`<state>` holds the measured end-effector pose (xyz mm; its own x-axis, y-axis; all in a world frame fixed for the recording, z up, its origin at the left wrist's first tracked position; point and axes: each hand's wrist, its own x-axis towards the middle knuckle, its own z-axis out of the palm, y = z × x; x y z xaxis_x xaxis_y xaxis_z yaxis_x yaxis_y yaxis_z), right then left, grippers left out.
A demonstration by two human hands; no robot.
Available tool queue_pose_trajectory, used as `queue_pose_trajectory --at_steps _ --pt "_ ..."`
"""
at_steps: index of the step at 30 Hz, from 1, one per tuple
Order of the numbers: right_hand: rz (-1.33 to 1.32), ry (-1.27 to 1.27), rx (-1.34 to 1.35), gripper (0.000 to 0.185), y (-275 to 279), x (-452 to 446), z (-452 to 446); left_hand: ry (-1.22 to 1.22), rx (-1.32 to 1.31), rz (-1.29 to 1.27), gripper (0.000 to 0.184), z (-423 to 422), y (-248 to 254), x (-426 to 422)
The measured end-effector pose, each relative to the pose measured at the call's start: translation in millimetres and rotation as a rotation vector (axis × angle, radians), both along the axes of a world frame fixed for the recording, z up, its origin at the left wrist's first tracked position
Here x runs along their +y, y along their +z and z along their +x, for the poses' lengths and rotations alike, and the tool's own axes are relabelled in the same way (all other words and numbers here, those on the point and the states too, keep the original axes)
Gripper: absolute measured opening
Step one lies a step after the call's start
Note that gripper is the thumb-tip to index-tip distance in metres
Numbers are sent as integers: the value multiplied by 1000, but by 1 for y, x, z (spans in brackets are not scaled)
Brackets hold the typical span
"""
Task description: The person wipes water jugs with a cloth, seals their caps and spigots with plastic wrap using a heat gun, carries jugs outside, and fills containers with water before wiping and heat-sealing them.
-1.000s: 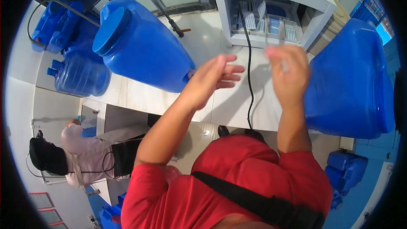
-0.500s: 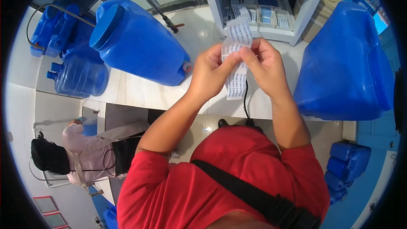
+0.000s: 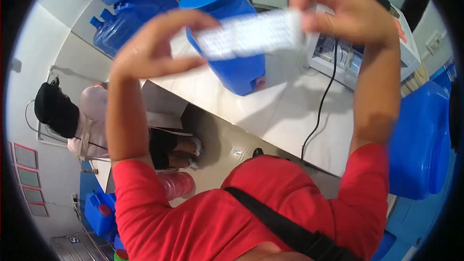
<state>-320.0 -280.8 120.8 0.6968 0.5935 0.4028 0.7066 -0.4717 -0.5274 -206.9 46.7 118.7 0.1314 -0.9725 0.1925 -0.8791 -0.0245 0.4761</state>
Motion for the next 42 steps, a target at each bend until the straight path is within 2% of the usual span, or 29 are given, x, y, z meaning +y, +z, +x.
queue_pose_trajectory --at_steps 1,2,3,4,6,7,9,11,12,13,15,16,17,19,20,22,26,28,29,31,32,33,34,35,36,37,38,40,42 --pt "4 -23 -90 46 12 10 19 141 -304 34 65 18 26 11" --pt "-166 -131 -220 33 39 18 40 258 -400 41 59 28 39 12" --pt "-113 -208 -257 36 47 27 65 376 -493 48 54 39 49 12" --pt "-58 -285 -292 40 50 35 90 384 -499 44 54 62 52 12" --pt "19 -353 -219 51 42 39 154 414 -444 -148 48 111 42 12" --pt "-60 -425 -197 56 34 39 181 419 -451 -152 48 121 34 11" --pt "-140 -497 -188 61 10 43 205 499 -331 -61 46 130 23 -2" --pt "-51 -486 -74 67 -9 39 214 454 -150 62 44 132 26 -3" --pt "10 -481 25 58 -7 40 206 447 -113 -8 41 123 25 -3" --pt "7 -480 16 58 -8 39 203 448 -119 -14 41 114 29 -2" --pt "55 -290 16 50 -15 40 195 372 -195 141 38 97 39 -2" --pt "-139 -340 -3 52 -5 45 175 391 -284 90 34 90 34 -2" --pt "-140 -341 -1 52 -6 44 170 389 -281 90 34 86 32 -3" --pt "-121 -219 -231 47 -7 44 161 262 -275 -70 34 80 34 -7" --pt "-121 -223 -230 47 -6 43 157 259 -273 -70 34 80 38 -7" --pt "-117 -150 -175 41 1 44 147 353 -219 144 38 81 46 -6" --pt "-268 -144 -293 38 4 47 143 306 -328 193 47 88 47 -10" --pt "-272 -231 -232 47 4 51 136 335 -389 200 64 85 53 -17" --pt "-271 -244 -231 47 2 48 138 323 -391 200 64 90 51 -22" --pt "-131 -129 -585 54 -6 41 144 249 -532 -226 80 103 44 -35" --pt "-134 -136 -581 54 -2 31 148 247 -453 -161 90 109 41 -42" --pt "-55 -305 -634 48 6 15 153 245 -451 -161 90 114 37 -51" --pt "28 -473 -684 49 13 -1 156 256 -408 -35 92 119 29 -58" --pt "-103 -742 -702 46 16 -20 153 270 -362 92 94 121 21 -63" --pt "-236 -1009 -711 45 15 -50 149 405 -294 241 97 114 12 -65" --pt "-171 -1039 -378 58 -5 -116 175 411 -295 242 97 114 16 -65" --pt "-380 -1356 -233 76 7 -113 143 376 -327 178 97 117 21 -66" --pt "-349 -1650 -226 82 -46 -221 173 354 -360 19 93 128 32 -70" --pt "-314 -1735 -102 80 -65 -233 158 362 -367 36 93 121 40 -73"
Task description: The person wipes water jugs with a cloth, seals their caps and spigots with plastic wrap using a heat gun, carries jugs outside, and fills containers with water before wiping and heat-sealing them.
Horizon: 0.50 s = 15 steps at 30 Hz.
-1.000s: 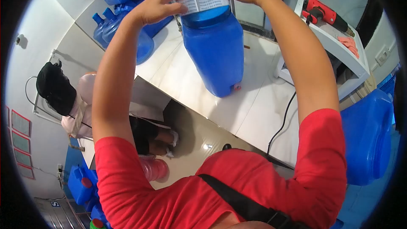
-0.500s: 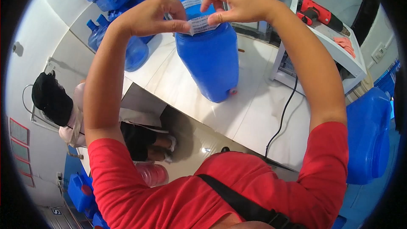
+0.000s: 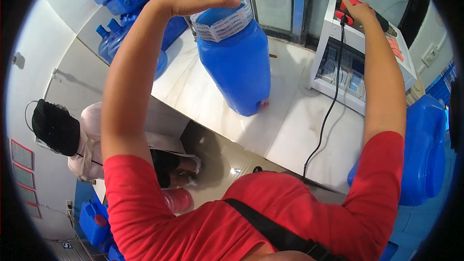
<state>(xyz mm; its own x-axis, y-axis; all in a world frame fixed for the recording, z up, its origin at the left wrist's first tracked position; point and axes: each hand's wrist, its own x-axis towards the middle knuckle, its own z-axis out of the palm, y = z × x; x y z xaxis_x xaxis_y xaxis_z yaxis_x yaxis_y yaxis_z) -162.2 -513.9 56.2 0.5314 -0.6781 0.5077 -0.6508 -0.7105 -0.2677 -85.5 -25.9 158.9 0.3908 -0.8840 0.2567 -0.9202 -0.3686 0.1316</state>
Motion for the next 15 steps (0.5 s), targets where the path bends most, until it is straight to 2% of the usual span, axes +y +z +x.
queue_pose_trajectory --at_steps 1,3,5,6,9,10,11,12,13,15 --pt "34 -30 12 80 -10 -11 -4 10 -9 14 92 -3 2 -3" --pt "566 299 -119 74 -18 -18 -5 -28 30 62 90 -4 -4 -14" --pt "664 349 -138 70 -15 -13 -13 -11 18 362 89 -9 -9 -26" --pt "766 398 -153 67 -14 -9 -18 22 26 380 86 -8 -15 -30" --pt "743 352 -292 59 -17 -11 -23 -13 -116 382 85 -6 -24 -34" --pt "847 398 -425 53 -9 -1 -32 -13 -119 380 85 -4 -23 -31" --pt "949 443 -560 47 -4 9 -44 -47 -227 247 87 -1 -21 -26" --pt "1020 642 -826 43 2 25 -55 -81 -332 115 91 1 -19 -22" --pt "1051 791 -909 34 9 29 -67 -80 -333 120 91 -4 -14 -18" --pt "1156 1023 -894 33 17 31 -93 42 -159 105 77 -21 2 -13"
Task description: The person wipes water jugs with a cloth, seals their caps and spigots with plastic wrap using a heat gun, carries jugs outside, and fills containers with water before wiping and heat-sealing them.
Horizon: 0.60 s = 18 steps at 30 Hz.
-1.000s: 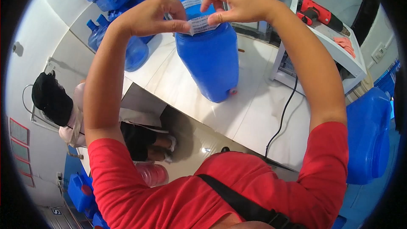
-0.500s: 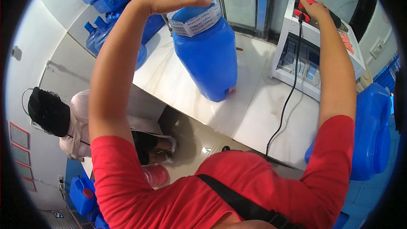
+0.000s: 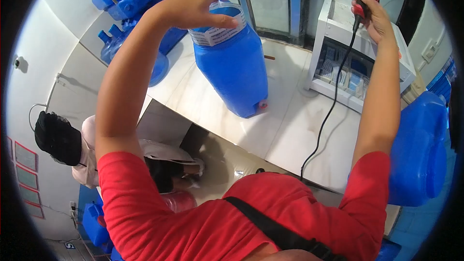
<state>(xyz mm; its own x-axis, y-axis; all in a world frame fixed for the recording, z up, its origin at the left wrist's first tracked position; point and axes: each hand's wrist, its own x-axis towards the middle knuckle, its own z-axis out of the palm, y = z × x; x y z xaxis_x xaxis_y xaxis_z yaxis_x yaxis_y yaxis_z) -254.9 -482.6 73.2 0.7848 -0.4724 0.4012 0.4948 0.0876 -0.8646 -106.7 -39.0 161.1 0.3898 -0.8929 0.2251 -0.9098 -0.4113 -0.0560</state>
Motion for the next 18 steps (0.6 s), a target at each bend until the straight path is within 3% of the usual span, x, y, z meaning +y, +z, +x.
queue_pose_trajectory --at_steps 1,3,4,6,8,10,11,12,13,15,16,18 --pt "6 2 -1 33 5 15 -14 2 -1 6 77 -7 4 -1" --pt "232 -5 -66 37 14 54 -30 -35 231 39 53 -20 5 -6" --pt "238 -6 -65 37 10 56 -32 -34 232 45 53 -26 3 -8" --pt "109 -99 80 37 4 56 -28 -84 162 36 35 -29 -1 -21" --pt "-3 -146 80 39 -5 84 -41 -36 64 41 44 -42 -9 -23" --pt "6 -197 -159 41 -11 126 -56 15 -35 43 53 -39 -17 -20" --pt "66 -173 -197 42 -10 141 -64 2 -213 40 60 -30 -22 -15" --pt "69 -169 -197 42 -11 146 -74 -8 -391 41 69 -23 -24 -9" --pt "31 -168 -129 38 -16 144 -74 -13 -376 53 69 -8 -25 -16" --pt "-62 -178 -45 31 -26 147 -88 244 136 288 83 1 -20 -12" --pt "-106 -199 -15 27 -32 149 -95 249 132 283 83 10 -20 -6" --pt "-99 -191 -20 29 -37 168 -113 67 481 -101 90 33 -25 12"
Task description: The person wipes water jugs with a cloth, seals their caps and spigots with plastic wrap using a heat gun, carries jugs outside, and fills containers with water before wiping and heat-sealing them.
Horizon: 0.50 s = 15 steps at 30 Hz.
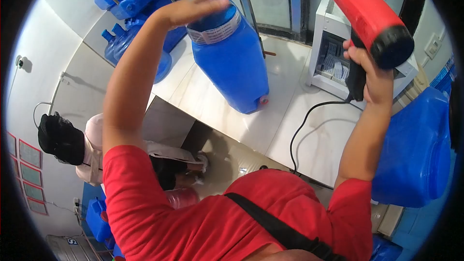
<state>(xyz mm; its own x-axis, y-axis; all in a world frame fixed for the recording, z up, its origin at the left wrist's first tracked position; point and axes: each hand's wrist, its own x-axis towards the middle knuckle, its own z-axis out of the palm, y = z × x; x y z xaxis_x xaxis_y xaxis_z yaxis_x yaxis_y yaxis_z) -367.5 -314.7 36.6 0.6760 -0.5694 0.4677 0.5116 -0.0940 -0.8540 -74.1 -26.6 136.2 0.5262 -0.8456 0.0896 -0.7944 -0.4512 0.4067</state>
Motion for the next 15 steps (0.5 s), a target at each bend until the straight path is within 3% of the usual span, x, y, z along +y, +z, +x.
queue_pose_trajectory --at_steps 1,2,4,5,6,8,9,12,15 --pt "5 35 6 32 -1 7 -10 30 61 -179 93 6 0 8" --pt "-47 52 -20 35 -10 -2 -9 35 77 -169 93 23 -10 5" --pt "-68 142 -29 38 -16 1 -25 224 248 -581 92 33 -28 18" --pt "-129 111 -4 45 -20 3 -31 212 520 -690 90 31 -39 26" --pt "-191 76 17 53 -24 5 -37 212 515 -690 90 26 -57 27" --pt "-163 110 46 57 -29 9 -45 158 452 -927 107 12 -95 18" --pt "-137 138 18 51 -33 11 -49 57 203 -863 123 -5 -94 19" --pt "-74 174 10 45 -36 21 -48 198 63 -781 136 -10 -98 20" --pt "-35 174 62 51 -45 28 -45 178 146 -720 125 4 -108 33"
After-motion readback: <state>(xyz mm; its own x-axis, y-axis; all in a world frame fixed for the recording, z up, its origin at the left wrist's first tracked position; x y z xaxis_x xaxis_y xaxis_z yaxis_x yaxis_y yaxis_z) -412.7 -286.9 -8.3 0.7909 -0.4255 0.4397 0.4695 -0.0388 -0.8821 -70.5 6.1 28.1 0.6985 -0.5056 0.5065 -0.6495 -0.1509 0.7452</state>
